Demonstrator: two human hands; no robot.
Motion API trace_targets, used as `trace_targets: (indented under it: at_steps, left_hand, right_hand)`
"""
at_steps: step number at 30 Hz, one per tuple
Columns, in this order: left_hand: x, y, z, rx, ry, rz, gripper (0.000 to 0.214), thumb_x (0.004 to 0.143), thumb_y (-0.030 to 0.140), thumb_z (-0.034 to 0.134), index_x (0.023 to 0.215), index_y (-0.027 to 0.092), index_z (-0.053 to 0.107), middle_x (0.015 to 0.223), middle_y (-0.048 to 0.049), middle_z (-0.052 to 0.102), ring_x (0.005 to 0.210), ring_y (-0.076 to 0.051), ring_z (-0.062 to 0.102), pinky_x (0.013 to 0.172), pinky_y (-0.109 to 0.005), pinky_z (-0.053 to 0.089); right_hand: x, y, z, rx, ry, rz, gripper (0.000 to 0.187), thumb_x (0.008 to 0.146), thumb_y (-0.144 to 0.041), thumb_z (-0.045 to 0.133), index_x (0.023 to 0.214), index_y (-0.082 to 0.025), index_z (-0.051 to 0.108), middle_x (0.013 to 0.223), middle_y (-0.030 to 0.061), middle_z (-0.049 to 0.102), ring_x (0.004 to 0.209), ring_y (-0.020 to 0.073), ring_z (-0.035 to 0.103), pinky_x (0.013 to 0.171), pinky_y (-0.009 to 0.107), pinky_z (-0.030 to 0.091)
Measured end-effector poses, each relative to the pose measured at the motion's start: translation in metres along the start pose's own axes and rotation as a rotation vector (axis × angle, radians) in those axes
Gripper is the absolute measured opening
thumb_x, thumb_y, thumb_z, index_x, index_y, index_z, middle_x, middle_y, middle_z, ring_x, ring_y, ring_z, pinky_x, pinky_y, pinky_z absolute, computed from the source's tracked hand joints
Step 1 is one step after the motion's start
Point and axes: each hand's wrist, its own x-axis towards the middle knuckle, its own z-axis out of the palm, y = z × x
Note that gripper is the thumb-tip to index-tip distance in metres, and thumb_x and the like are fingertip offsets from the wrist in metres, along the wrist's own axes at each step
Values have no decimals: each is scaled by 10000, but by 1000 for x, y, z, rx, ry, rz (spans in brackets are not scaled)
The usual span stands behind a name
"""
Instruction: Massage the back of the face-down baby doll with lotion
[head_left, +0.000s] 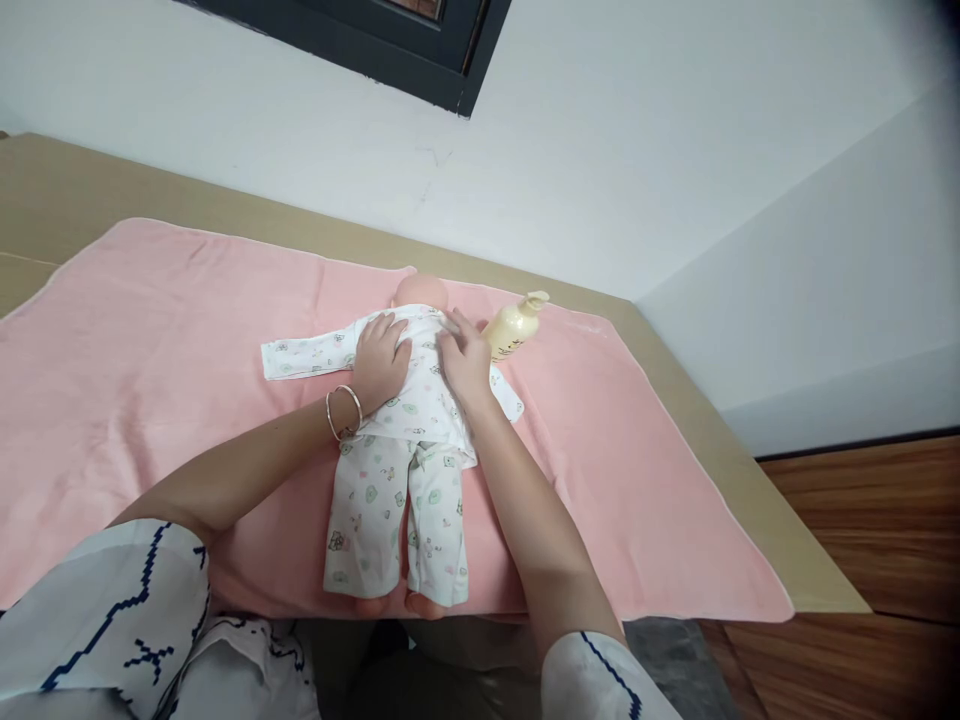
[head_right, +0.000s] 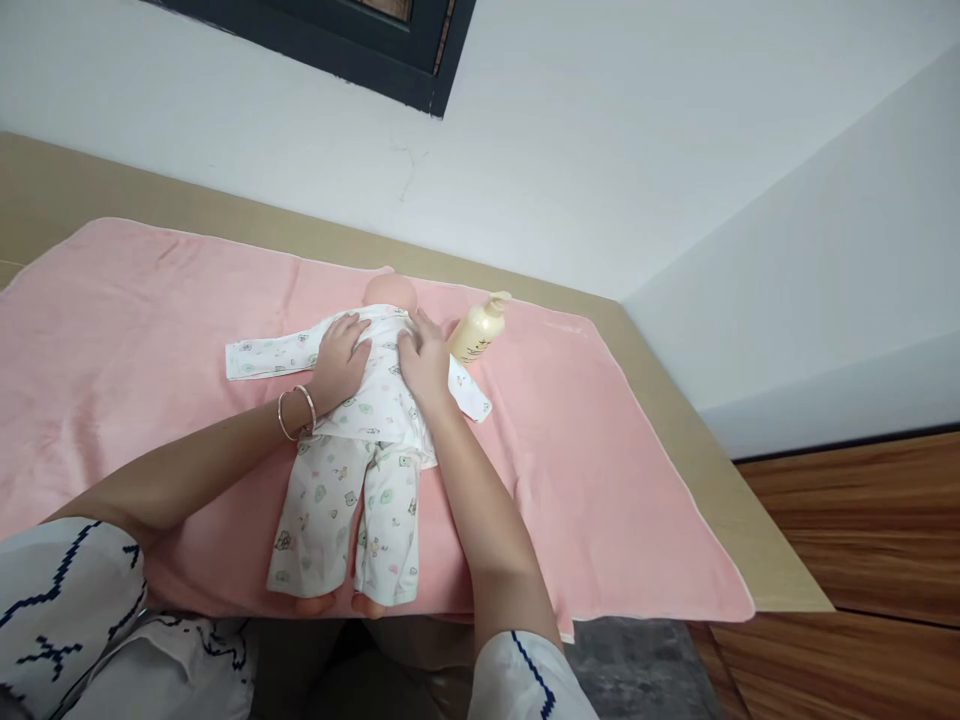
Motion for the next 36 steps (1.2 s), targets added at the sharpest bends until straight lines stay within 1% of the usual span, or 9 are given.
trace_targets:
  at_steps: [3,9,13,15,19,24,29,34,36]
  left_hand:
    - [-1,-3,2,-15,25,13,405,965,288,408,1259,125,634,1412,-168,594,1387,-291,480,1222,-503,343]
    - [-3,-4,3,-23,52,19,387,950,273,414,1240,137,631,1387,-154,612,1365,-280,497,1219,-503,351]
    - [-3,-2,1,-16,40,7,382,947,277,418,1242,156,629,1397,-137,610,1367,-274,497,1218,-501,353]
    - [-3,0,-1,-12,19,-5,392,951,280,411,1252,147,623,1407,-144,601,1377,-269,489,1231,-489,336]
    - [-4,2,-3,-3,-2,-30,402,950,276,401,1272,156,609,1424,-140,590,1396,-263,473,1241,-498,318]
    - [-4,2,-3,-3,-4,-29,407,949,273,400,1275,150,610,1429,-141,584,1399,-263,467,1241,-491,321]
    - [-3,2,-3,-2,-11,-40,409,949,280,403,1280,155,609,1427,-133,587,1398,-263,468,1243,-492,317]
    - [-4,3,-3,10,-11,-25,421,938,284,416,1277,135,616,1423,-144,590,1391,-271,475,1238,-485,326]
    - [-3,4,-3,27,-23,-29,443,928,280,429,1313,131,588,1450,-153,569,1414,-283,455,1243,-502,312]
  right_hand:
    - [-8,-13,2,-94,58,-104,429,903,-243,474,1287,-166,650,1405,105,632,1399,241,505,1246,489,302]
    - [-15,-30,4,-202,-114,-74,429,914,-221,444,1266,-127,669,1416,149,616,1399,284,505,1206,504,363]
    - [-15,-37,-3,-185,-15,-75,477,923,-246,427,1354,-145,604,1486,132,553,1443,277,447,1229,511,326]
    - [-16,-37,-1,-212,-28,-70,489,926,-250,418,1381,-170,581,1527,111,511,1476,271,398,1253,532,268]
    - [-16,-35,2,-273,-186,-85,474,936,-253,401,1359,-176,601,1526,106,514,1479,278,395,1258,559,237]
    - [-11,-34,-5,-257,-64,-128,494,942,-239,382,1405,-195,548,1561,88,470,1497,242,363,1259,528,252]
    - [-9,-32,-5,-255,-212,-67,466,944,-266,418,1366,-172,589,1530,111,509,1480,277,394,1257,549,241]
    - [-8,-33,-6,-177,-70,-99,486,948,-262,402,1400,-173,556,1551,102,483,1488,238,383,1260,494,266]
    - [-6,-30,-4,-192,-139,-121,482,947,-256,398,1393,-187,567,1559,90,475,1497,245,368,1264,520,246]
